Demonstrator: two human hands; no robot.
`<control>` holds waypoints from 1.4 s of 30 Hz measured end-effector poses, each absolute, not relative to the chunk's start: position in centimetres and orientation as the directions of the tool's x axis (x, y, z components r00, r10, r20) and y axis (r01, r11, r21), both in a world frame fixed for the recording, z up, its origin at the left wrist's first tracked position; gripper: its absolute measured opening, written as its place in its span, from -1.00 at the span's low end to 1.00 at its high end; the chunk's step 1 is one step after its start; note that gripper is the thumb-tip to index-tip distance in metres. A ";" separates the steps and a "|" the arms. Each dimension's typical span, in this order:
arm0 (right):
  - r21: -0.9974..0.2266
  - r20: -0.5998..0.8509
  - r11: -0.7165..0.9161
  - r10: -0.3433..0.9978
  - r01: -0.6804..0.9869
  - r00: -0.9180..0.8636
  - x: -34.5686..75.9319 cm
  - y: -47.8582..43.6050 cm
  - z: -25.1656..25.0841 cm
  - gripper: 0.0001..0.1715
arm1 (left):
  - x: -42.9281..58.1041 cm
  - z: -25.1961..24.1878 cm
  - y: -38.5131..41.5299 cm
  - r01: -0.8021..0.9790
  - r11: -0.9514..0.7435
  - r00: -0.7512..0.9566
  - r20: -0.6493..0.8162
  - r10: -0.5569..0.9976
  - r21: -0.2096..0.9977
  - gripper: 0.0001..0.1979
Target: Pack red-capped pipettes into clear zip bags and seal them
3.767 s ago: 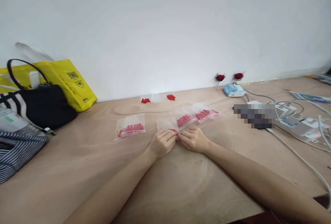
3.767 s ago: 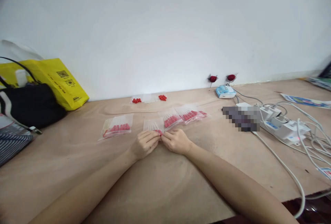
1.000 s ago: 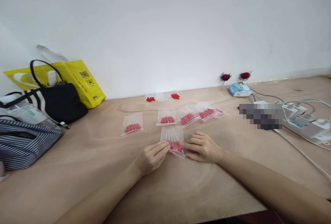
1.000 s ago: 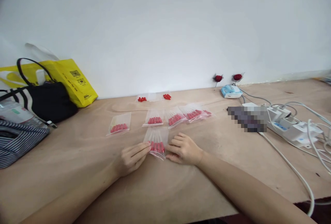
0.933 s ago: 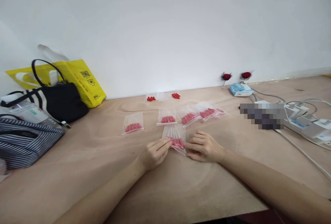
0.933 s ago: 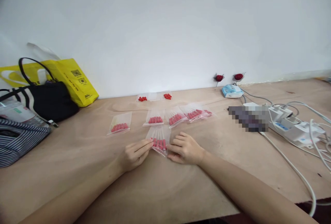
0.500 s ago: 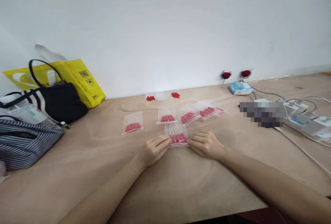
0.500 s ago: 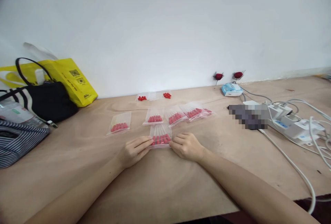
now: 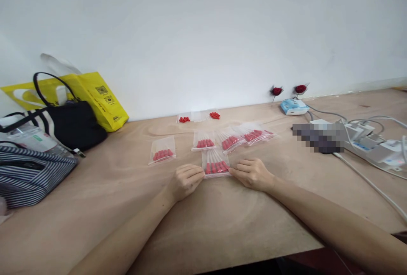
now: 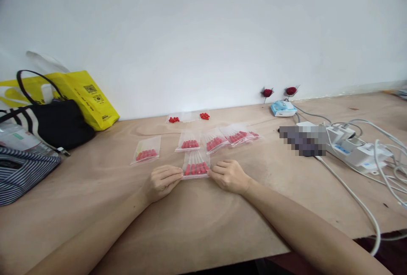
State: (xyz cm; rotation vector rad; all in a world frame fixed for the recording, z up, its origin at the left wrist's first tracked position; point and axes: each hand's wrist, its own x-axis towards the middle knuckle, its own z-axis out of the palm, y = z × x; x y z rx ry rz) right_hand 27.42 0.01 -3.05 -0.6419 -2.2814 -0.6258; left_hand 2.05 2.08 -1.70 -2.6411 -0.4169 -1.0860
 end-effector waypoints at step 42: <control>0.095 0.694 0.815 0.357 0.571 -0.625 26.8 0.7 -3.4 -0.76 | 2.6 -1.1 2.0 0.400 -0.803 0.792 0.608 0.060 -0.442 -0.90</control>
